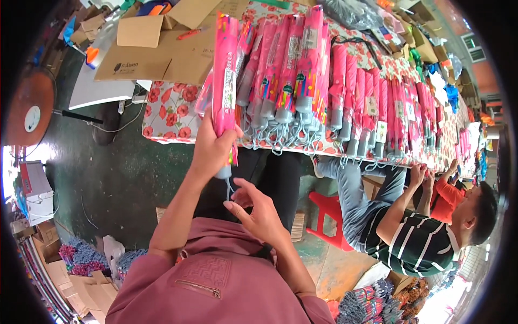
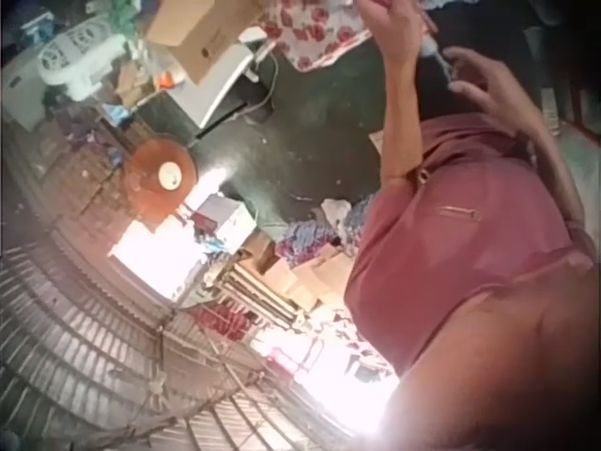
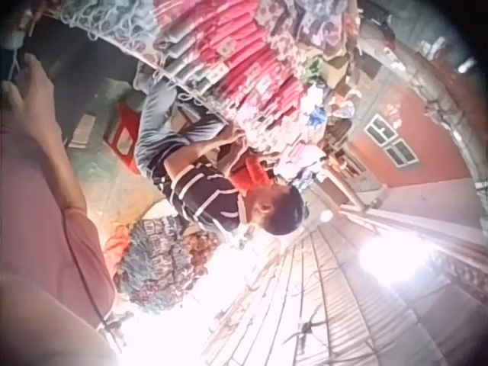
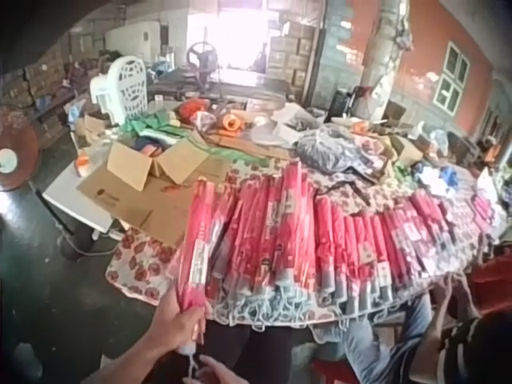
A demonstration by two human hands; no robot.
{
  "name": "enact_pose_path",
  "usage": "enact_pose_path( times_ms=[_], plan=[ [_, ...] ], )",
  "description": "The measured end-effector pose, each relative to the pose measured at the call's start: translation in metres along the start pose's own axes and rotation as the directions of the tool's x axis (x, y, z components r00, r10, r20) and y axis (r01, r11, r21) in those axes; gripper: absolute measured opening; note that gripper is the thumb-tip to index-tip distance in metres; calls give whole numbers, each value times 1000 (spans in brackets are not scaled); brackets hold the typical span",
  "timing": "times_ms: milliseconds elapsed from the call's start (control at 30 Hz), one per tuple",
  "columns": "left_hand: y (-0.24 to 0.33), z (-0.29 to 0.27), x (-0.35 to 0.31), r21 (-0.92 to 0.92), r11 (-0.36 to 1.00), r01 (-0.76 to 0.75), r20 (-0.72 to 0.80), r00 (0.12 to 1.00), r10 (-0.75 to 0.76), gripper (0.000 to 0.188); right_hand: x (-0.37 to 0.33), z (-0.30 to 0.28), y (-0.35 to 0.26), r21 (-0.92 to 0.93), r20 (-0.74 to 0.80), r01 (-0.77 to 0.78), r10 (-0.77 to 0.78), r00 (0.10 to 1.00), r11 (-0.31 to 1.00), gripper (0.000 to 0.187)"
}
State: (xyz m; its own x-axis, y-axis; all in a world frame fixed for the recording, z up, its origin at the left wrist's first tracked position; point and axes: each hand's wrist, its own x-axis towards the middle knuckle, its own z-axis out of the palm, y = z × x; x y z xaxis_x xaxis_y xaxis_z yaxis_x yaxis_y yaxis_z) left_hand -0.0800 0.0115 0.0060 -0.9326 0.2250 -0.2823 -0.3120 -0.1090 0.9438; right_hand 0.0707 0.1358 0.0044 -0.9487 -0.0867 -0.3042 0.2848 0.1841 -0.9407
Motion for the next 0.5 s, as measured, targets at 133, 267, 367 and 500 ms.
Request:
enact_pose_path(
  times_ms=[133,267,367,500],
  plan=[
    [13,4,30,395,898,-196,-43,972,231,54,-9,-2,21,-12,-8,-64,64,998,998,45],
    [28,19,33,449,864,-228,74,973,219,57,-9,-12,28,68,-40,-98,101,994,993,49],
    [20,41,0,383,885,-265,164,962,217,58,5,-20,22,485,-385,176,28,923,857,48],
    [-3,58,-31,290,838,-463,347,867,359,55,8,-38,2,440,-527,271,2,850,856,46]
  ],
)
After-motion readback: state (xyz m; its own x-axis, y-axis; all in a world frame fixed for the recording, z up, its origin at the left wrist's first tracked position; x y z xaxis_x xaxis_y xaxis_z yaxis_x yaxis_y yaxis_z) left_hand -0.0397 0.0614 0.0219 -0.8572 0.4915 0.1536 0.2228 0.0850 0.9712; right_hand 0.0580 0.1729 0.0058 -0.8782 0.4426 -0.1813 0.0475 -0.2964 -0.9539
